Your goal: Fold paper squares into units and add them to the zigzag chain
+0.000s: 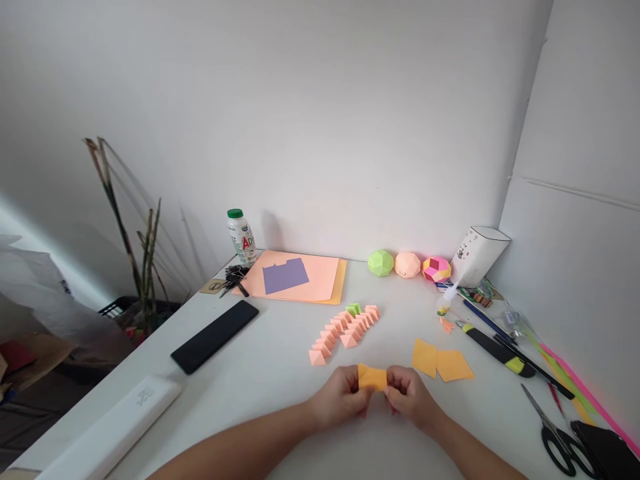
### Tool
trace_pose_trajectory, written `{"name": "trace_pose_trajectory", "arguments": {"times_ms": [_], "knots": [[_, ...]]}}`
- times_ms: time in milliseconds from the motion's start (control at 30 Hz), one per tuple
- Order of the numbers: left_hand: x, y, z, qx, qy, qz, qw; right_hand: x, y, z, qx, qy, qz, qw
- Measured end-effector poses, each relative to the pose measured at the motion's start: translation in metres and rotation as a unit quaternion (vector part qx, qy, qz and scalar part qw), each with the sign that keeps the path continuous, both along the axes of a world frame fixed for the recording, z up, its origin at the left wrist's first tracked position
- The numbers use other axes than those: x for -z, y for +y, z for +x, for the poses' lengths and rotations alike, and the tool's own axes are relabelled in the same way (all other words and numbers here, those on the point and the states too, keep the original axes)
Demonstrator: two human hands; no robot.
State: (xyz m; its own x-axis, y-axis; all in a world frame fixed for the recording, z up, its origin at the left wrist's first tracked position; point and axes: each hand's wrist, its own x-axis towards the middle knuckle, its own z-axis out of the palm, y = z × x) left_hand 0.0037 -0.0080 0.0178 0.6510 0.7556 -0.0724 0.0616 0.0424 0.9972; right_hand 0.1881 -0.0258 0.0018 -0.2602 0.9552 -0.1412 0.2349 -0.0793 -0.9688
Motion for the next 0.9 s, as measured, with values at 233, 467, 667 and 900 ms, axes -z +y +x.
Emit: {"name": "trace_pose_trajectory", "arguments": {"times_ms": [233,467,667,900], "knots": [[0.004,0.003,-0.002,-0.030,-0.003,-0.019,0.999,-0.005,0.001,0.002,0.033,0.069,-0.008,0.997],[0.000,0.000,0.002,-0.012,-0.029,-0.014,0.999,-0.002,0.000,-0.002,-0.057,-0.019,0.039,0.997],[0.003,0.001,0.001,-0.014,-0.026,-0.042,0.999,-0.001,0.003,0.005,-0.029,-0.004,0.022,0.999],[0.015,0.004,0.002,-0.061,-0.041,-0.093,0.993,-0.007,0.006,0.005,-0.001,0.049,-0.005,0.999]]}}
